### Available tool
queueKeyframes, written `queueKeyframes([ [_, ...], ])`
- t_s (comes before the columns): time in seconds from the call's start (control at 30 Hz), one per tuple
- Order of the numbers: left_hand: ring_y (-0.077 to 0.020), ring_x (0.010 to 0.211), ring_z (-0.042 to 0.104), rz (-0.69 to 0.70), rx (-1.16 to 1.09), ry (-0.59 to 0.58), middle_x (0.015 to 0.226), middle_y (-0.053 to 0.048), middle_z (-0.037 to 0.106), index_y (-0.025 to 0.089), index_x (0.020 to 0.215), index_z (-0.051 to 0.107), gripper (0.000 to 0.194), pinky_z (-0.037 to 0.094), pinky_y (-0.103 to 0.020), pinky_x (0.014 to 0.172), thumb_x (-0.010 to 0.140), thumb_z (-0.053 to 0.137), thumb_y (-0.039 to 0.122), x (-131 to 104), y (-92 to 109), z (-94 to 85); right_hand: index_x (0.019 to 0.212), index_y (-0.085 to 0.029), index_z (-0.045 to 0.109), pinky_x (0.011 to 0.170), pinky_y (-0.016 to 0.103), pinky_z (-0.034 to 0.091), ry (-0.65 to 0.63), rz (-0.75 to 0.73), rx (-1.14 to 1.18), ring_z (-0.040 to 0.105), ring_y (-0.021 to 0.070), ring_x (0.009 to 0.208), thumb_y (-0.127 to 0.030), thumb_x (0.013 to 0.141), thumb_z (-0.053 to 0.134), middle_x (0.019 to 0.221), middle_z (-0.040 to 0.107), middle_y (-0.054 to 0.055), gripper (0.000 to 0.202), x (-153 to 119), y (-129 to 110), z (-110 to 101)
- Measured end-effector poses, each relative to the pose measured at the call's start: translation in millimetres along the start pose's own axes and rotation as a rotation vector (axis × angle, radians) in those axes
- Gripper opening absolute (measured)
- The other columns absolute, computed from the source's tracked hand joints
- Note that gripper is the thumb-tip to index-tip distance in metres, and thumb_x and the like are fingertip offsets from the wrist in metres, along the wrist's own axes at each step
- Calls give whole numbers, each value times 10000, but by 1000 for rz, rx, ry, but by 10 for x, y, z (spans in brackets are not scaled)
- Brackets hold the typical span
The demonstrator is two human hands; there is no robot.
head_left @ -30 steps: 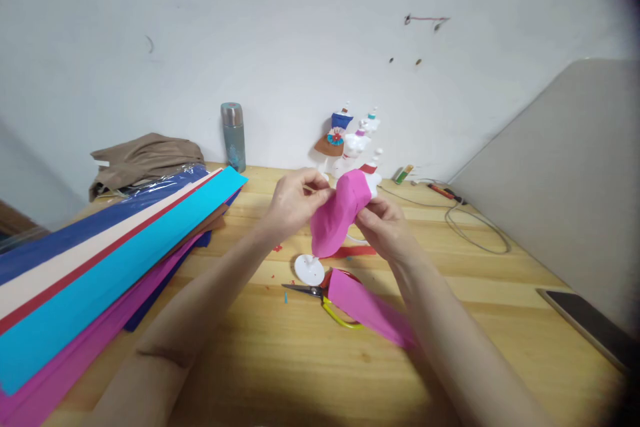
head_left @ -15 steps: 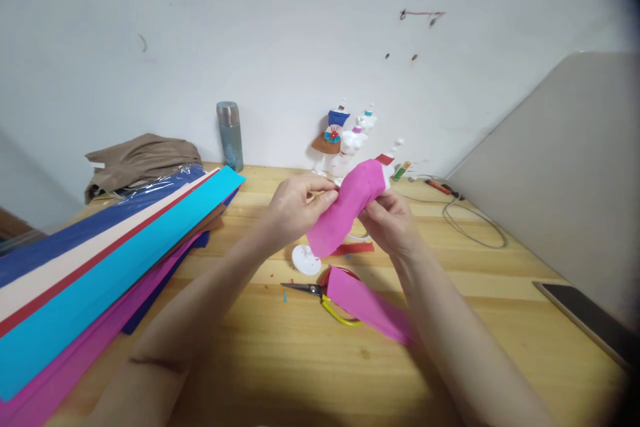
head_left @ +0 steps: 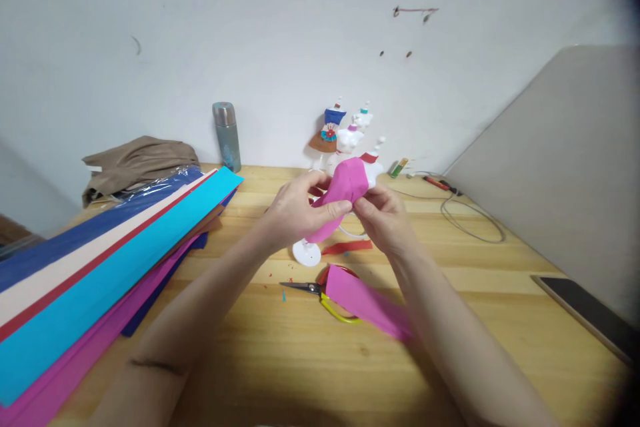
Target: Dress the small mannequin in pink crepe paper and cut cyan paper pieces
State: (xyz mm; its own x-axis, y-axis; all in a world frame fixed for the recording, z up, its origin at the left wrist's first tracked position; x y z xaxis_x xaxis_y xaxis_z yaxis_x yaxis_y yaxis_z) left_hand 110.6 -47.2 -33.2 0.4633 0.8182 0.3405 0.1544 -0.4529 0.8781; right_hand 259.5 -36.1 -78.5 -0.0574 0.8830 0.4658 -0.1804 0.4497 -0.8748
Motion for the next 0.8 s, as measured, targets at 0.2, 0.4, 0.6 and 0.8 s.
queueKeyframes([
  [0.2, -203, 949, 705, -53, -223, -32, 1067, -119, 765, 130, 987, 698, 220, 549, -364, 912, 800, 727, 241, 120, -232, -43, 919, -282, 755, 790, 393, 606, 33, -9, -62, 685, 202, 754, -600, 683, 885, 828, 753, 15, 417, 11, 8, 11],
  [0.4, -169, 868, 701, -93, -368, -41, 1000, -85, 768, 123, 975, 728, 203, 545, -311, 837, 790, 753, 204, 135, -343, -43, 963, -301, 773, 782, 345, 585, 4, -37, -7, 686, 175, 787, -519, 731, 886, 879, 759, 4, 338, 16, -3, 22],
  [0.6, -130, 755, 654, -111, -348, 21, 860, -46, 745, 133, 881, 740, 73, 526, -277, 763, 849, 708, 191, 137, -376, -81, 944, -287, 762, 718, 342, 572, 5, -33, -50, 659, 177, 750, -574, 717, 877, 834, 728, 11, 384, 21, 6, 4],
  [0.8, -99, 603, 523, -40, -302, 35, 682, 4, 628, 143, 766, 698, 154, 438, -239, 630, 889, 637, 212, 185, -370, -95, 946, -275, 740, 749, 361, 570, 47, -37, -100, 662, 194, 780, -610, 708, 861, 844, 725, 21, 429, 31, 25, -36],
])
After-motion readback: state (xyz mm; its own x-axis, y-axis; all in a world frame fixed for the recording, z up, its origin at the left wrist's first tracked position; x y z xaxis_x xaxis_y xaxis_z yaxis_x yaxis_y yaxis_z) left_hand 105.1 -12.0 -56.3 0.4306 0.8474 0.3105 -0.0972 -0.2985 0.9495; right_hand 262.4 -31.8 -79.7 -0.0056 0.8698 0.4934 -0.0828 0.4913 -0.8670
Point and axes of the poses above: each hand's wrist, its own x-axis towards the middle knuckle, its own z-axis out of the palm, y = z × x, the point moved 9 cm from there along x, towards the middle knuckle
